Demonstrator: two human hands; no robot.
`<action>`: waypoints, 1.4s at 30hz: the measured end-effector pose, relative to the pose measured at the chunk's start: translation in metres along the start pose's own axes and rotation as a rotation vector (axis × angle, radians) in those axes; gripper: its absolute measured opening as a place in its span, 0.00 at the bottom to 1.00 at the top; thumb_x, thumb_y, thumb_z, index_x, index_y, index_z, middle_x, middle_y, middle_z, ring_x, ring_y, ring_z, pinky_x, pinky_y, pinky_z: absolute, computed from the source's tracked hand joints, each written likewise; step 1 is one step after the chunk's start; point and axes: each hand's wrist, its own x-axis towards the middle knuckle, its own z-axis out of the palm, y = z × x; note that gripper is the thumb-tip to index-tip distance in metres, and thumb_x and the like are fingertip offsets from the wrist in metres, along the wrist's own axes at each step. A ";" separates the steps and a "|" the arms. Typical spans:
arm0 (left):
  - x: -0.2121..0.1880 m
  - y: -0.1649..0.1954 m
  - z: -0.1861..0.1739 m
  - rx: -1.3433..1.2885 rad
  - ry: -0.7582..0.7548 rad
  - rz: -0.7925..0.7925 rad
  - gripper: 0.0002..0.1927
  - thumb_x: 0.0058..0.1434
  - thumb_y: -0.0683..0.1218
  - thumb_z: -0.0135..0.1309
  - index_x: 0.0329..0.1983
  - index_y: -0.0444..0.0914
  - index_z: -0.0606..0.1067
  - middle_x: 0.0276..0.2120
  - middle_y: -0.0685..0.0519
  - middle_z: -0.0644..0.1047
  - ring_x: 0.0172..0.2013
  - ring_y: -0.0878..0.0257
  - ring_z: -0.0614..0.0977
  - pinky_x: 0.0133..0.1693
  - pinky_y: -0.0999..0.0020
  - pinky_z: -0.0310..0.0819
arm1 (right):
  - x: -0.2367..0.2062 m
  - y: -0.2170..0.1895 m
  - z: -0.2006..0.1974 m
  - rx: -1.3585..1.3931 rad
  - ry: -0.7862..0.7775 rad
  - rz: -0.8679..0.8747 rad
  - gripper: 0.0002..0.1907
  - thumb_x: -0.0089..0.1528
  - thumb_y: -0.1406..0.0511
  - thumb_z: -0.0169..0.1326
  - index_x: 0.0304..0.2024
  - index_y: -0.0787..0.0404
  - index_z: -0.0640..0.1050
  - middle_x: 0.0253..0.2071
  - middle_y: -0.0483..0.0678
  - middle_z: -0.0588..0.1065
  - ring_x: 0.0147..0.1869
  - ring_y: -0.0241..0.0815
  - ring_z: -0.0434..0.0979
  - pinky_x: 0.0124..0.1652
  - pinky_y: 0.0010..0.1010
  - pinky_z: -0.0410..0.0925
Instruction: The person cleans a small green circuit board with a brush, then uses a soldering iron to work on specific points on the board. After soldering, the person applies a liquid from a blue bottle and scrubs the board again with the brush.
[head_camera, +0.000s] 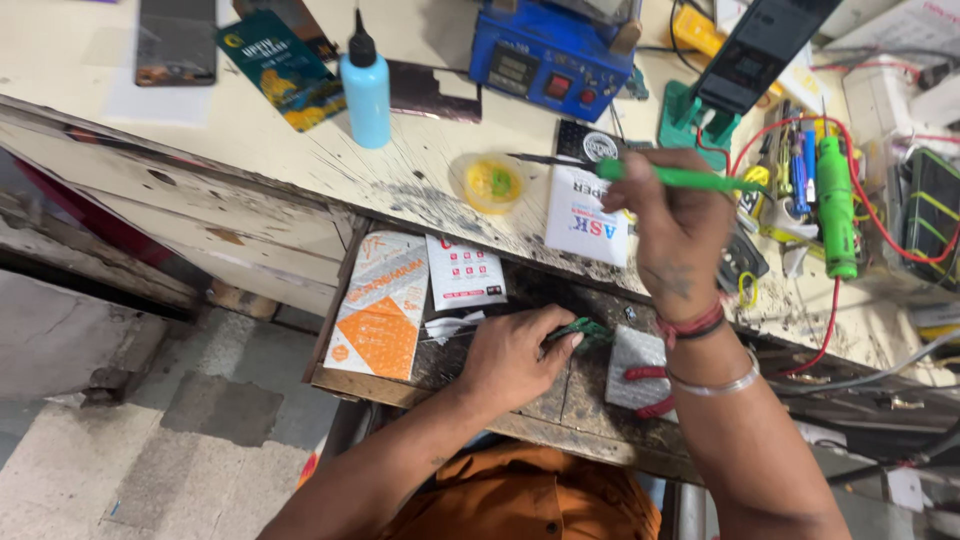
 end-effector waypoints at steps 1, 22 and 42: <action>0.001 -0.001 0.001 -0.008 -0.006 -0.020 0.09 0.65 0.50 0.60 0.42 0.41 0.76 0.27 0.49 0.81 0.25 0.53 0.83 0.27 0.58 0.75 | -0.006 0.001 -0.008 0.112 0.049 0.009 0.11 0.74 0.65 0.57 0.49 0.70 0.75 0.39 0.52 0.79 0.38 0.38 0.81 0.40 0.30 0.77; 0.007 0.003 -0.006 -0.476 -0.023 -0.422 0.14 0.70 0.45 0.55 0.54 0.31 0.74 0.40 0.49 0.85 0.42 0.68 0.87 0.42 0.74 0.81 | -0.218 0.010 -0.059 -0.263 0.284 -0.097 0.10 0.70 0.66 0.58 0.49 0.69 0.78 0.37 0.57 0.79 0.39 0.44 0.84 0.41 0.29 0.76; -0.015 0.023 -0.024 -0.501 0.011 -0.333 0.14 0.73 0.42 0.55 0.58 0.31 0.77 0.43 0.51 0.85 0.43 0.69 0.86 0.47 0.73 0.84 | -0.224 -0.015 -0.050 -0.461 0.079 -0.190 0.07 0.65 0.66 0.64 0.43 0.62 0.82 0.35 0.55 0.80 0.39 0.47 0.85 0.38 0.28 0.76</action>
